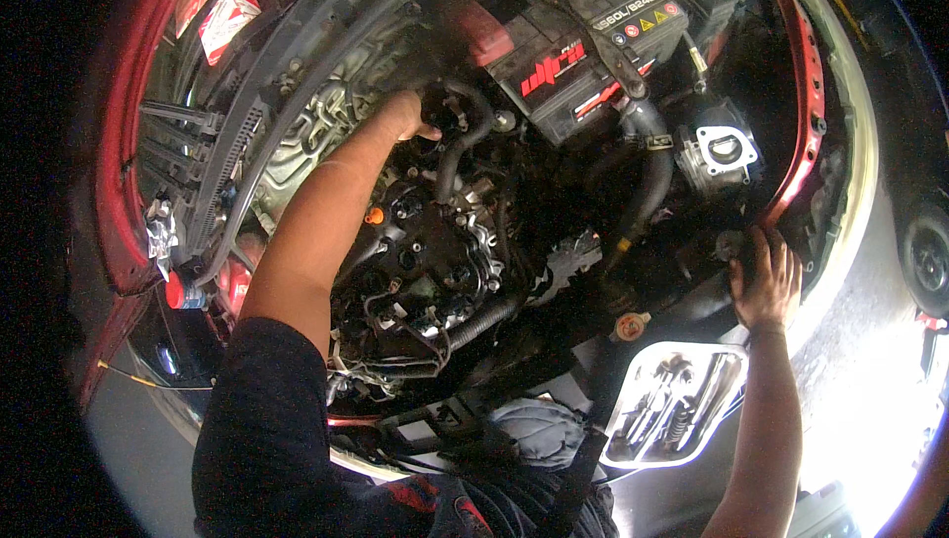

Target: The person works on a car engine with the hood open, using a wrench to tighten bolts on the engine block. They then open a small box, remove a gasket, and place it onto the engine. The person continues to adjust components within the engine bay.

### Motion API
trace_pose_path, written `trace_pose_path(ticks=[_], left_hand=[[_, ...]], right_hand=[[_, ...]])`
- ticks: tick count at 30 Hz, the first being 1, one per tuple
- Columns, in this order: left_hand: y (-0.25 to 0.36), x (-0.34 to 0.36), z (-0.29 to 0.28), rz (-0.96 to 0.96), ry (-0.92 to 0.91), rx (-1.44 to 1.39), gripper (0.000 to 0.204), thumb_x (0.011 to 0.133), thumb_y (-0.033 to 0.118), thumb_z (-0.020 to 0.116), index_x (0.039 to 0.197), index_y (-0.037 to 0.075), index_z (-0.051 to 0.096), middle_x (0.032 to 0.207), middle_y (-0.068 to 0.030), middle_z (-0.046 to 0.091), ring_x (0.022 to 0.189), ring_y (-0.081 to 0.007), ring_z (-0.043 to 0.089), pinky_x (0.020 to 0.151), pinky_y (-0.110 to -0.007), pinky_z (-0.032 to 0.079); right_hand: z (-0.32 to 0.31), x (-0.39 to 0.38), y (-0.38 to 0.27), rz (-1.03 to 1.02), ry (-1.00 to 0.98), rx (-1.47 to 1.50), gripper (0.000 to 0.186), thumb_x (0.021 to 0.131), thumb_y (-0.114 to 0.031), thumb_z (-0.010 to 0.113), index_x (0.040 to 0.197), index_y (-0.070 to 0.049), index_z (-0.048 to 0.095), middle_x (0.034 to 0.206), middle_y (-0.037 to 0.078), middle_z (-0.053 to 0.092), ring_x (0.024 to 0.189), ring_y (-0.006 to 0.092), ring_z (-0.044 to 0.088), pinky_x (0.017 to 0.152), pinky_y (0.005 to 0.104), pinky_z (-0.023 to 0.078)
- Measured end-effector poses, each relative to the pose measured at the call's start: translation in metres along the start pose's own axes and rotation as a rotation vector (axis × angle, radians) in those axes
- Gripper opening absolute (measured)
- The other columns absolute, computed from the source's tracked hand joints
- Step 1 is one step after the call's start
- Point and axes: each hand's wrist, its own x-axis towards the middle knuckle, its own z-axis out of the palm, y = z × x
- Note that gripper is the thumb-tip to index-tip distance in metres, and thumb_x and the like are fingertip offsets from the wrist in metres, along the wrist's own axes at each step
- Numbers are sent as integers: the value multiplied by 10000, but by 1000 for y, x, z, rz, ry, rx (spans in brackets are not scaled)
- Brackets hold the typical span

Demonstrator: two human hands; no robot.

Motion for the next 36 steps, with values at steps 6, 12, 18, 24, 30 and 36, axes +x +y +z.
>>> trace_pose_path(ticks=[6,12,18,24,30,36], left_hand=[[-8,4,-15,-57,-217,-201,786,761,674,742,1113,-28,697,1088,-228,697,978,-364,668,896,-399,525],[-5,17,11,-97,19,-107,673,801,528,784,1156,-30,661,1115,-229,685,993,-361,664,886,-432,523],[3,-51,-9,106,92,-114,348,810,299,805,1037,45,738,1149,-186,697,1085,-363,666,926,-430,551],[-3,-85,-18,244,108,-143,376,765,126,809,1109,47,677,1190,-163,656,1130,-345,625,961,-433,527],[-7,-58,8,257,139,-314,388,748,85,802,1113,56,672,1238,-139,628,1181,-329,599,986,-411,516],[-12,-49,5,334,1,-30,347,787,68,745,1127,88,680,1251,-87,634,1198,-293,602,985,-414,532]], right_hand=[[-2,1,0,-14,5,0,594,952,-457,516,1468,-173,442,1443,139,479,1308,354,475,1106,480,364],[-1,0,0,1,-8,-17,605,951,-451,517,1480,-169,431,1439,148,482,1308,350,476,1114,478,358],[2,0,1,-43,80,-7,577,927,-419,551,1429,-145,477,1392,132,513,1245,347,508,1085,475,371],[-1,3,0,-35,76,49,569,928,-439,542,1418,-154,494,1406,125,507,1255,340,505,1088,474,367],[-3,2,-2,-33,51,10,561,929,-414,555,1419,-149,492,1412,97,503,1271,328,499,1074,465,389],[0,2,0,-34,73,23,591,917,-440,557,1425,-145,490,1393,148,513,1260,355,501,1084,478,370]])
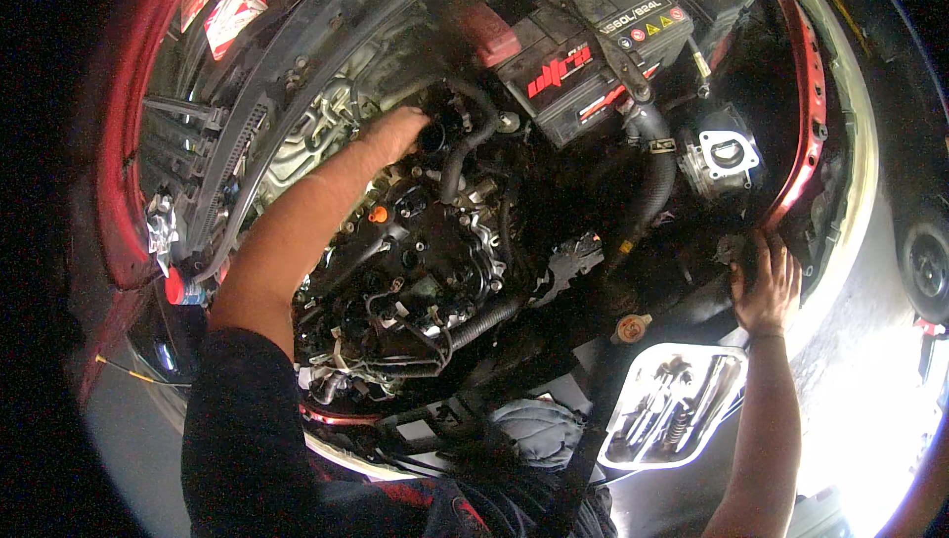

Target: The person works on a car engine with the hood open, using a wrench to tighten bolts on the engine block. They then open a small box, remove a gasket, and place it onto the engine. The person continues to adjust components within the engine bay.

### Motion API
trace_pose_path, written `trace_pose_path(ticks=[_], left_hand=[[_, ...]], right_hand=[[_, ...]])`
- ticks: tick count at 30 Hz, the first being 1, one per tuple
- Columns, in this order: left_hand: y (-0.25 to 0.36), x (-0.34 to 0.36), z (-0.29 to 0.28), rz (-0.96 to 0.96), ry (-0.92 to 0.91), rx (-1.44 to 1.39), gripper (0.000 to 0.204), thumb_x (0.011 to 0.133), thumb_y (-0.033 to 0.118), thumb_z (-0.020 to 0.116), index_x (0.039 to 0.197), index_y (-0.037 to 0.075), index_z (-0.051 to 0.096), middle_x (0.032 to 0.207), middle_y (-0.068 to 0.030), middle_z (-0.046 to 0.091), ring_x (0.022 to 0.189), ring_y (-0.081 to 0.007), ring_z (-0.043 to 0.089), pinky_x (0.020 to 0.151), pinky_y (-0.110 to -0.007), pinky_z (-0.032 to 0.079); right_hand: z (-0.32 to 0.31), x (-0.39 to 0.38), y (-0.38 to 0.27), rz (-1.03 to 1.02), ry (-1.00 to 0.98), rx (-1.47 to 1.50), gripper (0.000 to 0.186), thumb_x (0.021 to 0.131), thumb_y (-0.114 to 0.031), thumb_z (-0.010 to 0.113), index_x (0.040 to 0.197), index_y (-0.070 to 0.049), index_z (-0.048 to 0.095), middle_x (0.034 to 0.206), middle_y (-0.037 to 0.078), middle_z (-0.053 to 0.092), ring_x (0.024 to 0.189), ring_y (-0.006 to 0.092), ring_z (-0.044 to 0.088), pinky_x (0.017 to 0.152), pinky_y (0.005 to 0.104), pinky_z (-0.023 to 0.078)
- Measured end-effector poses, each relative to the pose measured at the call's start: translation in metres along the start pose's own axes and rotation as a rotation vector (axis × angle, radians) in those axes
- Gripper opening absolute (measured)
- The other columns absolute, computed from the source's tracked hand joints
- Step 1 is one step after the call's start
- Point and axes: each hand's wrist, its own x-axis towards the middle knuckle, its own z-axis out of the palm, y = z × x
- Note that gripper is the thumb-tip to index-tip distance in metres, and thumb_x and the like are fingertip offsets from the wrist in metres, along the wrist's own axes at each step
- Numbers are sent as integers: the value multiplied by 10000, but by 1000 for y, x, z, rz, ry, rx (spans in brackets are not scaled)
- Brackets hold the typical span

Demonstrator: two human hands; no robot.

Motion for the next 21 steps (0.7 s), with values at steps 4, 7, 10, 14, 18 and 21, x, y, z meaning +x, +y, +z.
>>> trace_pose_path(ticks=[4,7,10,14,18,21], left_hand=[[0,-5,-4,12,94,41,401,780,32,745,1165,100,652,1267,-82,624,1188,-301,607,981,-423,534],[1,-7,-6,77,171,0,451,767,7,752,1188,101,622,1255,-89,625,1178,-314,610,981,-421,533],[1,-5,-13,111,109,32,474,767,1,756,1201,90,588,1233,-96,627,1189,-317,600,991,-413,529],[2,-7,-20,102,36,-1,693,707,-74,772,1349,44,539,1338,-158,564,1215,-333,561,1049,-379,485],[6,-14,-18,67,70,-32,707,732,-66,759,1383,60,513,1373,-150,543,1248,-334,542,1068,-387,472],[10,-20,-20,50,114,-90,693,760,-48,746,1395,97,509,1377,-129,545,1264,-322,535,1065,-399,473]], right_hand=[[4,-3,3,-10,14,6,582,933,-439,540,1429,-139,486,1396,147,510,1261,362,503,1073,486,379],[5,-4,4,-11,25,-12,574,946,-444,526,1431,-141,485,1400,138,511,1258,359,510,1065,482,385],[4,-3,4,-16,27,18,564,957,-450,514,1428,-141,489,1403,132,512,1255,353,513,1062,479,389],[0,-1,1,-1,-22,5,556,962,-454,508,1422,-141,496,1409,122,510,1255,346,512,1063,478,389],[-2,1,-1,0,1,13,555,960,-459,512,1419,-147,497,1408,115,511,1257,342,510,1067,478,386],[-1,1,-1,-5,10,18,552,961,-462,511,1417,-152,499,1408,110,512,1259,338,510,1069,477,385]])
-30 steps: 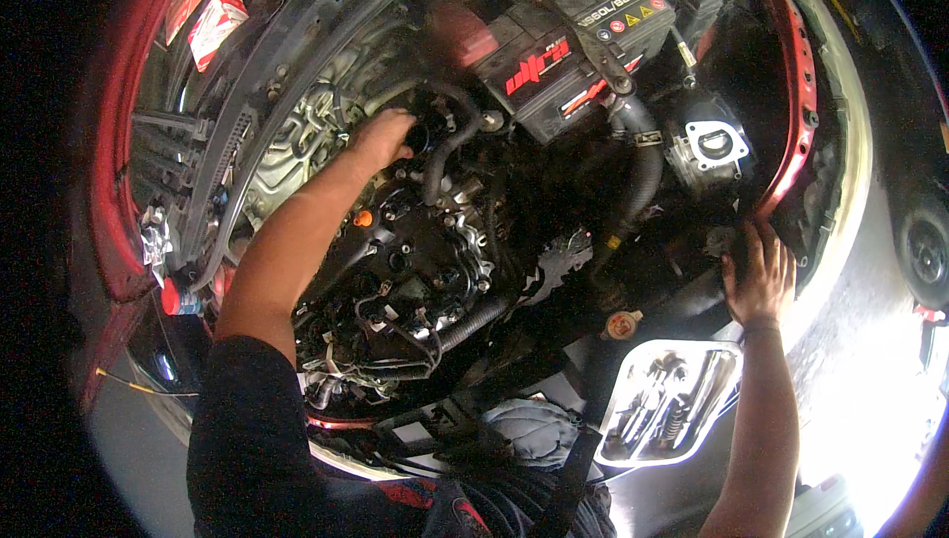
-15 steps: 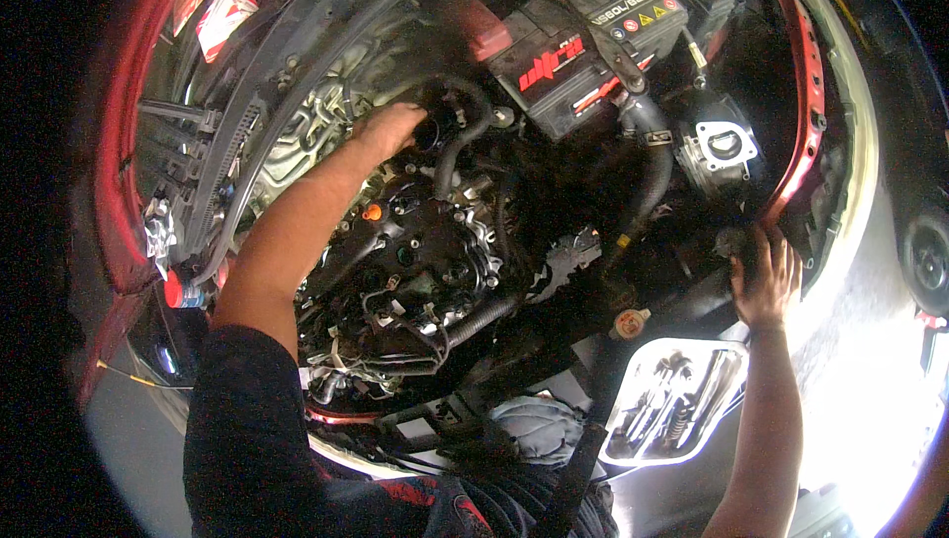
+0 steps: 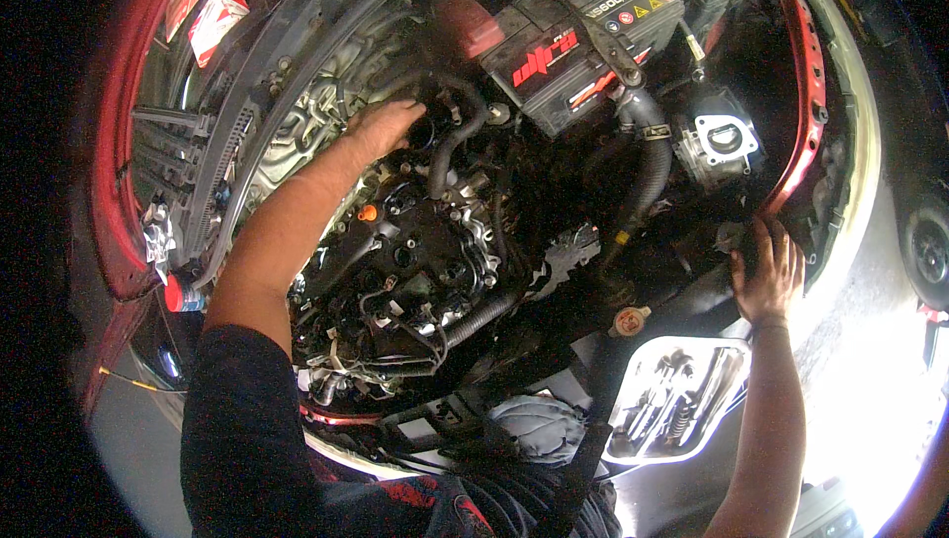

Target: The person works on a car engine with the hood open, using a wrench to tighten bolts on the engine block. They then open a small box, remove a gasket, and place it onto the engine. The person continues to adjust components within the engine bay.

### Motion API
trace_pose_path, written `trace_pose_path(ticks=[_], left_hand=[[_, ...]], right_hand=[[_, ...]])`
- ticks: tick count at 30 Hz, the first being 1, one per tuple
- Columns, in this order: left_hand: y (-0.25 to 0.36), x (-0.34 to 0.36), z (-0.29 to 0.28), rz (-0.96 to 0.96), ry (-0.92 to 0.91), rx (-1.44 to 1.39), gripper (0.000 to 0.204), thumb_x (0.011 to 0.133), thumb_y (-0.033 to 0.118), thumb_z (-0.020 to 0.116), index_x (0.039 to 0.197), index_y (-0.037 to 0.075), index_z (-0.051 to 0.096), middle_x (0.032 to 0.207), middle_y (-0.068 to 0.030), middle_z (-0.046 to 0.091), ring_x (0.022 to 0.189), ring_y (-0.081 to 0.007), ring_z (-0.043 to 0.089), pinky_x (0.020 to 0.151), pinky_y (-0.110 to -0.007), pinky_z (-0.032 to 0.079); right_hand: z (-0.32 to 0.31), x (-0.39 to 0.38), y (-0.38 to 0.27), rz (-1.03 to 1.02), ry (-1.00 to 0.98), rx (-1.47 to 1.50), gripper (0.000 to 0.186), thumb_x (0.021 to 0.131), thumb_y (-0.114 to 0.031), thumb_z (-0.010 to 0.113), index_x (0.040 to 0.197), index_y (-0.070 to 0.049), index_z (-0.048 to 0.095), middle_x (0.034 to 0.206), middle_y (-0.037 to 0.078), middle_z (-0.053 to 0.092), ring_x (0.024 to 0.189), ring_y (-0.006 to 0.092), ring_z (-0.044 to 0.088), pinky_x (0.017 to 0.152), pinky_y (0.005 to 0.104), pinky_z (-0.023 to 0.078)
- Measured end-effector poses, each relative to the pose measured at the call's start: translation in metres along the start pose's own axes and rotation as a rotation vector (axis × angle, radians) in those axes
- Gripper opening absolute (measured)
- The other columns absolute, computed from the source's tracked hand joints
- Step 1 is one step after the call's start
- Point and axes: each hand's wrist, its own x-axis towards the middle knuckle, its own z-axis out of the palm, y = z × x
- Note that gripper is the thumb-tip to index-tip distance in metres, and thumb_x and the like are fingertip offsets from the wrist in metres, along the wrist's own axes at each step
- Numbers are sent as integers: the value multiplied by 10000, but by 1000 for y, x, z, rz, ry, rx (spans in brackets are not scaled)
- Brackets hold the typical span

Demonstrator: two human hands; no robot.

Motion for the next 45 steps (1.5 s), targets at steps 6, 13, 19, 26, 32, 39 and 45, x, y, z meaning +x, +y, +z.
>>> trace_pose_path(ticks=[6,13,19,26,32,39,45], left_hand=[[14,-8,-19,-60,-64,146,648,793,5,739,1387,147,522,1372,-78,561,1262,-293,544,1048,-402,483],[7,-5,-16,-6,-40,216,443,893,31,621,1316,133,533,1410,-67,553,1263,-292,569,1033,-417,501],[2,4,-13,-114,-90,-91,381,952,93,533,1330,141,527,1441,-73,534,1298,-297,537,1064,-420,472],[23,-1,-41,-201,-174,62,380,876,109,657,1247,83,578,1396,-87,567,1254,-309,570,1037,-427,488],[17,6,-42,-259,-252,165,285,957,101,529,1209,100,663,1270,-124,645,1202,-324,614,1002,-444,514],[-13,42,-19,-476,-148,-85,322,802,145,635,1100,67,731,1212,-157,689,1122,-372,653,950,-474,502],[-8,34,-32,-324,-200,1,218,747,107,686,943,59,769,1148,-154,713,1045,-364,683,897,-459,533]], right_hand=[[0,0,-1,7,1,37,561,922,-426,554,1410,-155,506,1397,114,516,1270,323,500,1094,467,360],[4,-1,2,2,26,-28,564,931,-441,532,1413,-150,500,1380,132,525,1255,344,510,1086,475,372],[7,-4,4,6,24,-27,567,930,-442,531,1411,-142,500,1363,144,528,1235,357,515,1071,482,379],[3,-1,2,-19,46,25,566,926,-425,546,1404,-124,504,1354,139,536,1219,350,525,1061,473,386],[4,-1,3,-22,53,72,562,925,-432,538,1402,-136,509,1359,155,534,1226,360,526,1073,485,378],[6,-4,4,26,-21,-21,580,918,-435,545,1420,-150,489,1371,160,525,1247,365,512,1094,490,363],[4,-1,2,34,-37,11,574,923,-441,544,1430,-179,480,1395,139,507,1273,345,494,1101,484,358]])
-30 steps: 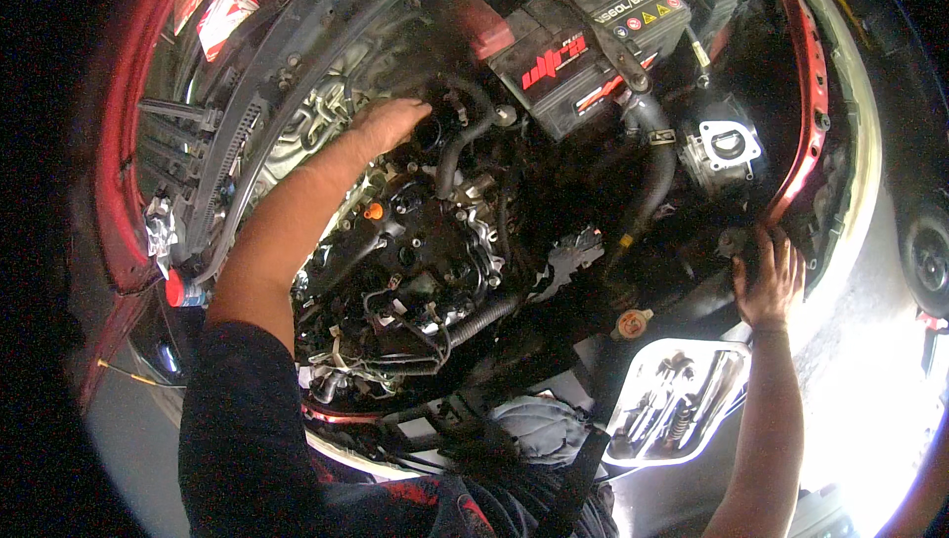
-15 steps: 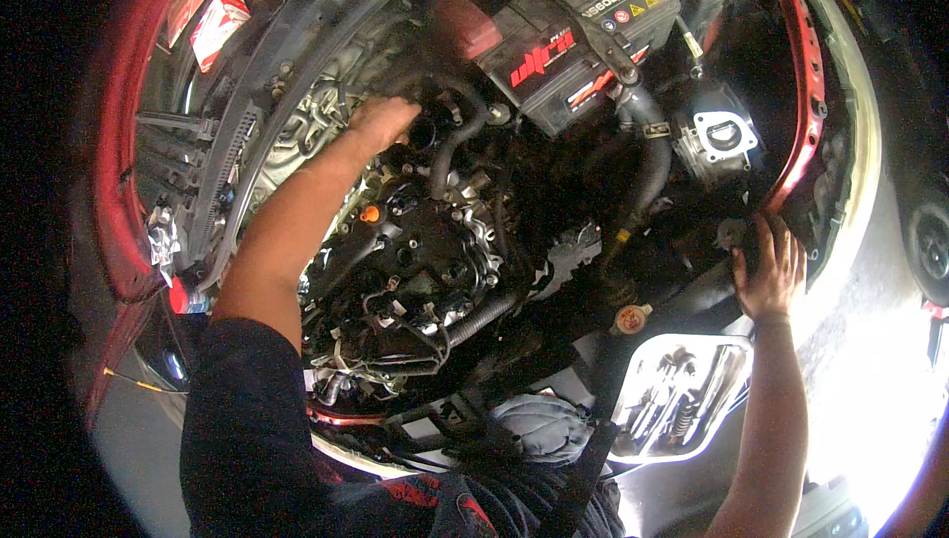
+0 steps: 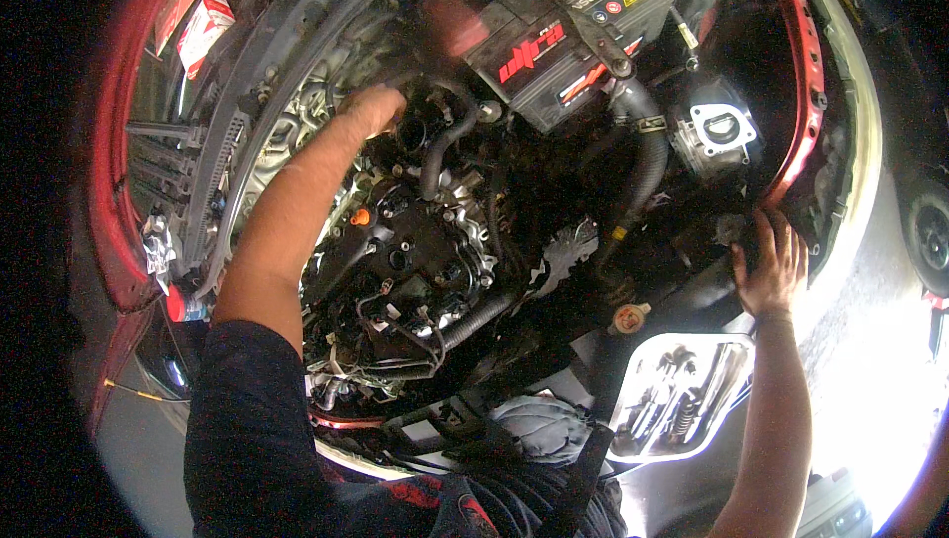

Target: The person works on a car engine with the hood open, using a wrench to tighten bolts on the engine block. They then open a small box, remove a gasket, and place it onto the engine. The person continues to adjust components within the engine bay.

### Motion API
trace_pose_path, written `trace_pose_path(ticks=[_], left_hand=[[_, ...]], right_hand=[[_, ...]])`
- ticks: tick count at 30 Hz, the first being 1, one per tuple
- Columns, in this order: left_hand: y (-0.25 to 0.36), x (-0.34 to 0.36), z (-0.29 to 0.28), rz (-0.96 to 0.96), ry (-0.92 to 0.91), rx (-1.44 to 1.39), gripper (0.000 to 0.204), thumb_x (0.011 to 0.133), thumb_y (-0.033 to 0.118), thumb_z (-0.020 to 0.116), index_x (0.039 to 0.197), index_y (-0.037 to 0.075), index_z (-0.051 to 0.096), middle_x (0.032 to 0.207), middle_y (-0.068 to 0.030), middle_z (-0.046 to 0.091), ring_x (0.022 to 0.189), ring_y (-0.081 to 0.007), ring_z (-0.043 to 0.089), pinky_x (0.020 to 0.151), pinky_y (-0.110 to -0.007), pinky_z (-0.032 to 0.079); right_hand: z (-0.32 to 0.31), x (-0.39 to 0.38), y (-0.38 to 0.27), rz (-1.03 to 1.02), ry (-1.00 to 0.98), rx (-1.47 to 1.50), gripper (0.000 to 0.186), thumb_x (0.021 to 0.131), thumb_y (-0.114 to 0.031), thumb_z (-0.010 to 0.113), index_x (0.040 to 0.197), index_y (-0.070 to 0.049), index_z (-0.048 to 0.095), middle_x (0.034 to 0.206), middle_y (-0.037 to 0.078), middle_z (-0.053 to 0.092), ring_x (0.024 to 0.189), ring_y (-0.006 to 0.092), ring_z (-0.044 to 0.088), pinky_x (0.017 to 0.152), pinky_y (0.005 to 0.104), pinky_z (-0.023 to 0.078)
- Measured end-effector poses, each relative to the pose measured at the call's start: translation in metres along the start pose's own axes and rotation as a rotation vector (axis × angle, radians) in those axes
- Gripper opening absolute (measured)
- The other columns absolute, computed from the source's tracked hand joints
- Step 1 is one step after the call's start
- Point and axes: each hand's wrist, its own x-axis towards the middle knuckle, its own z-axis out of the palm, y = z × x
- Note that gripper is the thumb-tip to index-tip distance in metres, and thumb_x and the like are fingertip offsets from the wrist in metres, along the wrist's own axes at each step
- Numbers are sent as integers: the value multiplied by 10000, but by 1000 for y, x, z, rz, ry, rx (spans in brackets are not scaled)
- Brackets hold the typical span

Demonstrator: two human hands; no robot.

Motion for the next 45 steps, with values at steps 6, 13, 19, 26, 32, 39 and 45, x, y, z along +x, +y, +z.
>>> trace_pose_path(ticks=[6,13,19,26,32,39,45], left_hand=[[6,-10,-8,-48,40,-38,187,722,91,716,896,54,773,1098,-163,724,1016,-356,695,880,-447,543],[5,-3,-11,-28,-9,-25,175,715,89,777,889,103,787,1089,-137,730,1023,-343,697,892,-446,546],[3,-4,-6,14,23,26,165,719,107,781,884,116,786,1078,-118,737,1031,-331,696,877,-447,553],[1,5,5,-92,25,-63,187,789,118,746,972,89,769,1199,-116,699,1099,-338,668,908,-455,549],[8,-16,8,6,35,103,301,897,289,723,1130,98,718,1260,-125,665,1154,-347,633,964,-458,534],[30,-57,10,55,172,-87,424,806,288,816,1194,166,694,1184,-123,676,1147,-317,627,974,-434,525],[30,-50,20,73,219,-113,477,765,254,847,1206,171,687,1218,-114,655,1153,-299,623,986,-413,516]], right_hand=[[-2,0,-1,-6,-6,12,579,924,-457,540,1432,-183,484,1423,119,495,1288,340,483,1108,480,346],[0,0,0,-18,24,1,582,934,-478,515,1434,-181,488,1422,125,495,1288,344,481,1107,480,341],[2,-1,2,-24,27,-17,584,935,-459,522,1437,-164,486,1403,149,508,1269,358,492,1089,485,360],[3,-2,2,-48,72,-20,570,923,-428,548,1418,-149,502,1360,163,527,1232,367,516,1078,485,373],[4,-1,3,-49,74,-2,568,915,-413,561,1400,-122,513,1368,155,527,1229,361,519,1065,481,386],[-3,1,-2,-38,67,26,571,904,-417,580,1394,-130,517,1369,134,532,1226,346,524,1053,475,393],[-5,1,-3,-33,44,26,574,903,-419,581,1397,-136,516,1369,128,530,1232,345,521,1060,473,387]])
